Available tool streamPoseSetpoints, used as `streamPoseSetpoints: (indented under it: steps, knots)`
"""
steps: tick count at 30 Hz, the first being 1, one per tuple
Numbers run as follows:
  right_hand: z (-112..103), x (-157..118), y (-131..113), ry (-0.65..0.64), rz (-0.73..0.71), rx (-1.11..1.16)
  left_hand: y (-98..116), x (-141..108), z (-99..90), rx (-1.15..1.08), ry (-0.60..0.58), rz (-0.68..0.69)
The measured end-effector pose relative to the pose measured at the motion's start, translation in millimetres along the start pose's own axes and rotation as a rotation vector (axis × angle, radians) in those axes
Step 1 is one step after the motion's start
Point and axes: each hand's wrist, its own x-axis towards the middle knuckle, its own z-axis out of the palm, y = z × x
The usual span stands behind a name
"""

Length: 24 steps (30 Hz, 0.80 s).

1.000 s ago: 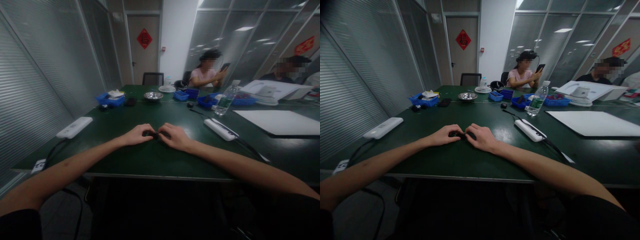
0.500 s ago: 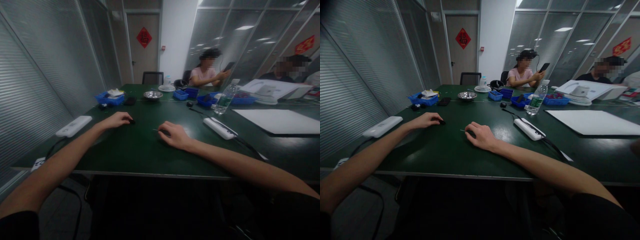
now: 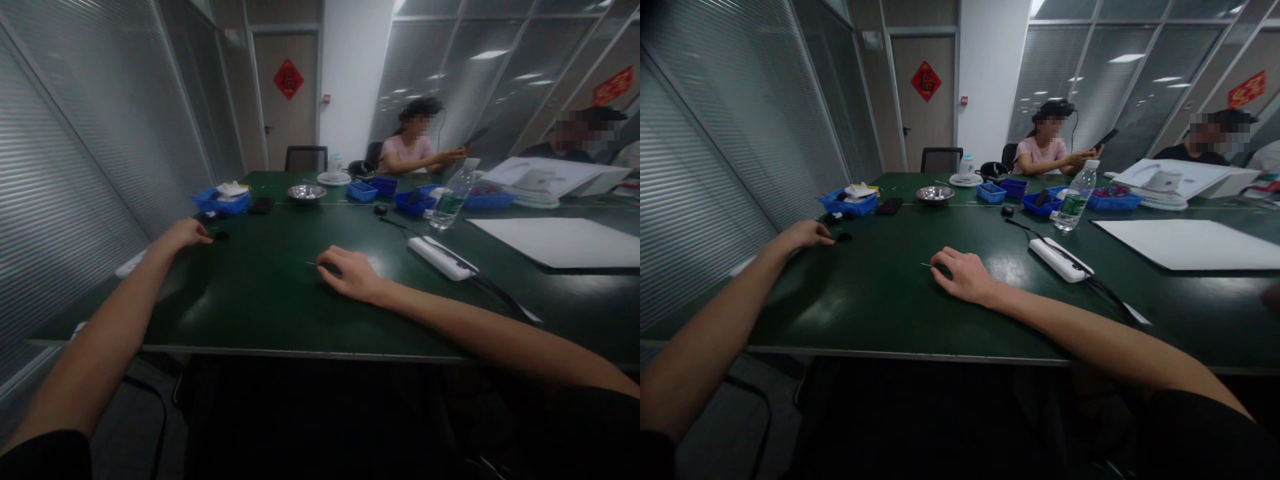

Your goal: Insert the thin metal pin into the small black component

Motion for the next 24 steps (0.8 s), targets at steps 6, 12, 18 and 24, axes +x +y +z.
streamPoseSetpoints:
  steps: [6,12,18,24]
  knots:
    - [-1,0,-1,-0.006,0.006,0.008,5,-7,-5.3,0.004,-0.079,-0.116]
    - [0,0,0,-0.015,0.001,0.012,14,-17,-5.0,-0.013,0.044,-0.101]
    - [2,0,2,-0.013,-0.004,0.001,31,-22,-5.4,-0.023,0.163,-0.002]
    - [2,0,1,-0.014,-0.005,0.014,32,-23,-6.2,-0.086,0.192,0.008]
